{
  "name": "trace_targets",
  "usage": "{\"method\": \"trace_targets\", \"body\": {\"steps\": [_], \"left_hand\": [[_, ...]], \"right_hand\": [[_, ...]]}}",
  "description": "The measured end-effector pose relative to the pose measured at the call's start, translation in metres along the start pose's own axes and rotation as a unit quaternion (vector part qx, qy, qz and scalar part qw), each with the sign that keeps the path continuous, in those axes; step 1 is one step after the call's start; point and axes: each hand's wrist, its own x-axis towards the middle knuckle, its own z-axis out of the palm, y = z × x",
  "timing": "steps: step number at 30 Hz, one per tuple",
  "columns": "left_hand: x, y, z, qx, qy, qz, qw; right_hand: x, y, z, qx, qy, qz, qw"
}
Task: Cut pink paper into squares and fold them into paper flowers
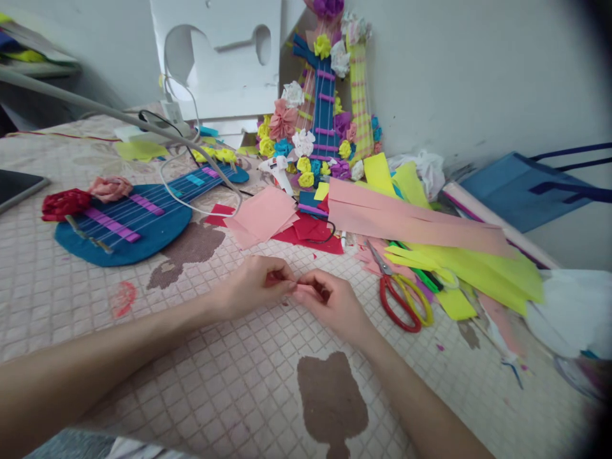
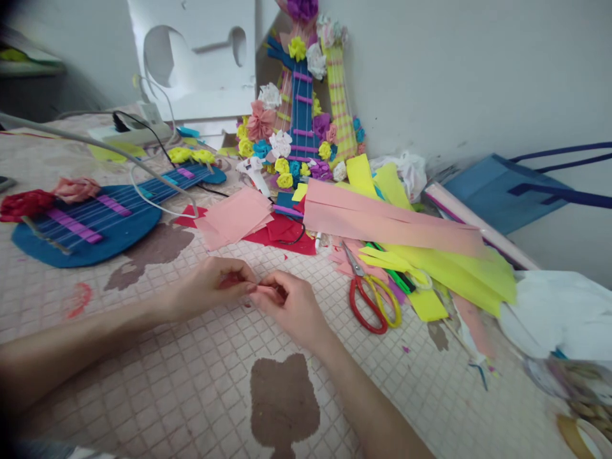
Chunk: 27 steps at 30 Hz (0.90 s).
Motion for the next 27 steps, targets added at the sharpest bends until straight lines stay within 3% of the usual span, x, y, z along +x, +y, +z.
{"method": "trace_targets", "body": {"steps": [8, 14, 21, 27], "left_hand": [[0.000, -0.001, 0.001, 0.002, -0.004, 0.001, 1.000], [0.002, -0.002, -0.002, 0.021, 0.023, -0.008, 0.999], [0.004, -0.004, -0.009, 0.027, 0.030, -0.012, 0.999], [0.008, -0.010, -0.018, 0.015, 0.048, -0.027, 0.998]], "right_hand": [[0.000, 0.000, 0.003, -0.001, 0.021, -0.010, 1.000], [-0.001, 0.002, -0.003, 0.017, 0.024, 0.025, 0.999], [-0.003, 0.014, -0.010, 0.144, -0.031, 0.070, 0.987], [-0.004, 0.018, -0.018, 0.133, 0.006, 0.067, 0.989]]}}
